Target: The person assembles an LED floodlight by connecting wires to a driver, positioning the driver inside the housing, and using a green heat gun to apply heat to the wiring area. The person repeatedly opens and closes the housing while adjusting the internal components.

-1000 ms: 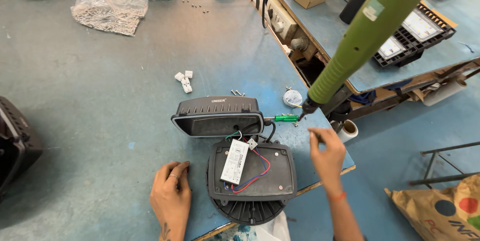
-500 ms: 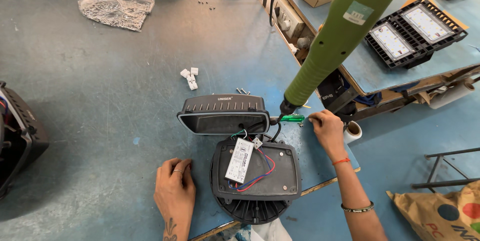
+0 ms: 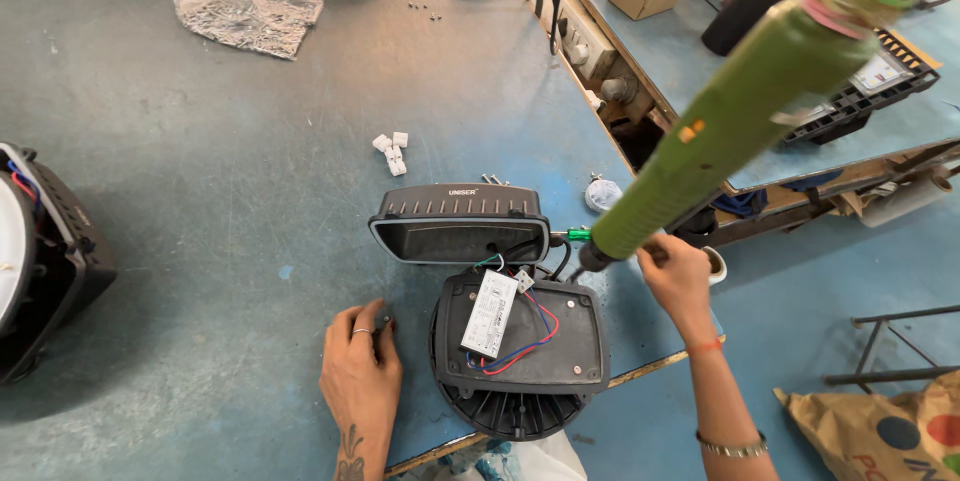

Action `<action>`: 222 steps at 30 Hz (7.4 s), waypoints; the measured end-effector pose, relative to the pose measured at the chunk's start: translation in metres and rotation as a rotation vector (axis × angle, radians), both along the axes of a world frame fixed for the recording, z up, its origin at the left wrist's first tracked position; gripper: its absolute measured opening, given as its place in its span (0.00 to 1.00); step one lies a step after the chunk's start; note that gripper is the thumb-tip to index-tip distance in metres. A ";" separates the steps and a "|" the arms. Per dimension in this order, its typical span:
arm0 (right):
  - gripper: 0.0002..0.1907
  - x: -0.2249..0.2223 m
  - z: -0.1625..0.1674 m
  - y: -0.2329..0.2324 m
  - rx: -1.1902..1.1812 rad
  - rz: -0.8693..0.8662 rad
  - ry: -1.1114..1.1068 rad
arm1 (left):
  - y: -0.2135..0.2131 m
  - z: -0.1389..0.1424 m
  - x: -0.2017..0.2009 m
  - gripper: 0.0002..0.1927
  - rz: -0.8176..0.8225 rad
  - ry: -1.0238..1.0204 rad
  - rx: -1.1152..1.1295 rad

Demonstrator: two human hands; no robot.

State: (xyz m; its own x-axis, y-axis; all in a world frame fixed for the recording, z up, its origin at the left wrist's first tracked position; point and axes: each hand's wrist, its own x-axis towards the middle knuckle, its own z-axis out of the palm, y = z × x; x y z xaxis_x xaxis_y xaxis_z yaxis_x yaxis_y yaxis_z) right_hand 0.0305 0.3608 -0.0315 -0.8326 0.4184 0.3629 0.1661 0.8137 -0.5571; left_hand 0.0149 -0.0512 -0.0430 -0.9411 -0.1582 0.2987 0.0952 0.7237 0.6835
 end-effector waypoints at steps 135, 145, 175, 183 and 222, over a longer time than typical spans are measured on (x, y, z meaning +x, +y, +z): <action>0.22 -0.149 0.026 -0.167 -0.059 0.341 0.318 | 0.006 -0.024 -0.192 0.07 -0.814 -0.097 0.016; 0.19 -0.141 0.047 -0.159 0.170 0.381 0.426 | 0.020 -0.022 -0.172 0.11 -0.747 -0.006 -0.018; 0.10 0.052 0.050 -0.194 -0.199 0.601 0.390 | 0.053 0.013 0.045 0.08 -0.556 -0.386 1.258; 0.08 0.003 0.073 -0.178 -0.225 0.456 0.306 | 0.058 0.061 -0.032 0.18 -0.451 0.047 0.581; 0.08 -0.019 0.068 -0.174 -0.129 0.634 0.268 | 0.075 0.058 -0.038 0.05 -0.414 0.064 0.462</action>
